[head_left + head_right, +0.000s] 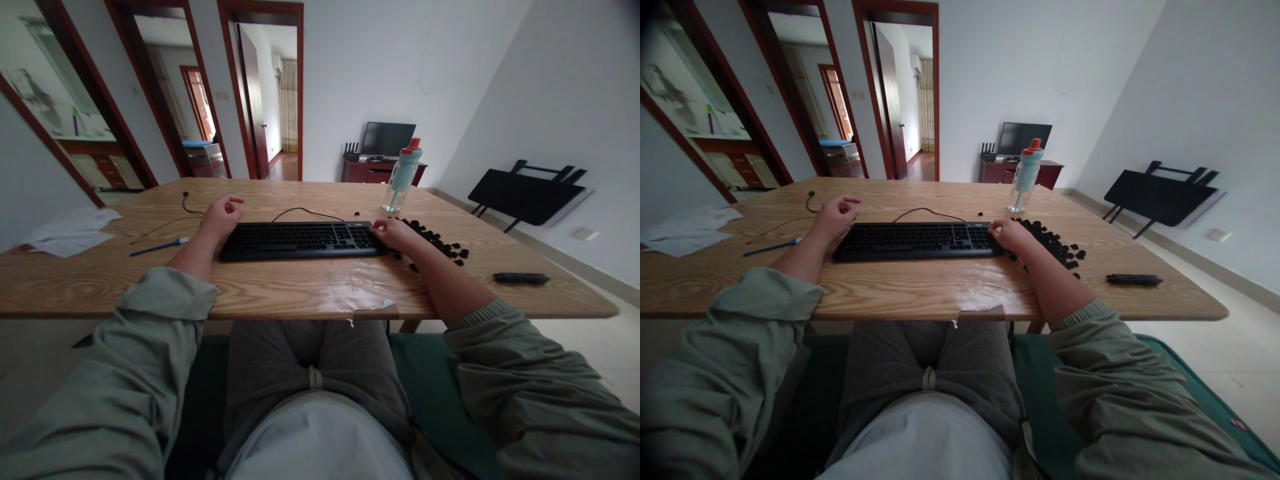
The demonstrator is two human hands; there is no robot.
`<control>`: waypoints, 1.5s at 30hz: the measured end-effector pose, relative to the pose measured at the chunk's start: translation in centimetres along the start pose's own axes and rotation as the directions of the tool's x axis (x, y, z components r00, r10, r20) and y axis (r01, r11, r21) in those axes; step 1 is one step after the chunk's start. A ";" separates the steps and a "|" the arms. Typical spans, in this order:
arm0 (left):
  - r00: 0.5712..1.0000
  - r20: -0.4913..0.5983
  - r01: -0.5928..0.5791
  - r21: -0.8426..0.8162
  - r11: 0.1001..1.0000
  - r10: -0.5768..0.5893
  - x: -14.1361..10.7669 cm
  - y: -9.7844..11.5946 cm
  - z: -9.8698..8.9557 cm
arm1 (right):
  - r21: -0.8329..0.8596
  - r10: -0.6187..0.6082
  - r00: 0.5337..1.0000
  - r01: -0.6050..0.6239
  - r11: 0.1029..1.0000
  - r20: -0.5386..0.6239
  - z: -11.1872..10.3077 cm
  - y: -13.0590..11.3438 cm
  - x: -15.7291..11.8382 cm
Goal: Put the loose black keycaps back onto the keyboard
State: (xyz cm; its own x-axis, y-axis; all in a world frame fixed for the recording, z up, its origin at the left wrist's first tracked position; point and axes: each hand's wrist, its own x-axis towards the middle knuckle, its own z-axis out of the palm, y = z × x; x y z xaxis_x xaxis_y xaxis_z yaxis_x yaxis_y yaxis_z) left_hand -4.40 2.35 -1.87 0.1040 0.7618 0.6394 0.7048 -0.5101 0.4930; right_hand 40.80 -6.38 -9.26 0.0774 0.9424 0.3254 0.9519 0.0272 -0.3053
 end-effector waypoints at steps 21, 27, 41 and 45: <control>1.000 0.023 -0.005 0.016 1.000 0.005 0.5 -0.5 -0.1 | 0.259 -0.001 0.986 0.044 0.965 -0.165 -1.2 2.0 -0.6; 1.000 0.025 0.004 0.013 1.000 -0.005 0.3 -0.1 -0.1 | 0.257 -0.082 0.997 0.083 0.963 -0.015 -1.1 1.3 -0.6; 0.999 0.041 0.001 0.012 1.000 -0.001 0.5 -0.6 -0.1 | 0.174 -0.030 0.995 0.013 0.985 0.093 -1.4 0.8 -0.5; 0.999 0.049 -0.004 0.025 1.000 0.002 0.5 -0.7 0.0 | 0.166 -0.029 0.997 0.017 0.986 0.071 -1.4 0.7 -0.7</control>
State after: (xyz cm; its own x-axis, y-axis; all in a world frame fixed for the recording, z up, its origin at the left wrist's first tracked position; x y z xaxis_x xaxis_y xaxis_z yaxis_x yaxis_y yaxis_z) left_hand -4.85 3.12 -1.89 0.1398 0.7790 0.6112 0.7214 -0.5030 0.4761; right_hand 41.80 -7.48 -8.40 0.0283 0.9624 0.2702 0.8907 0.0984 -0.4438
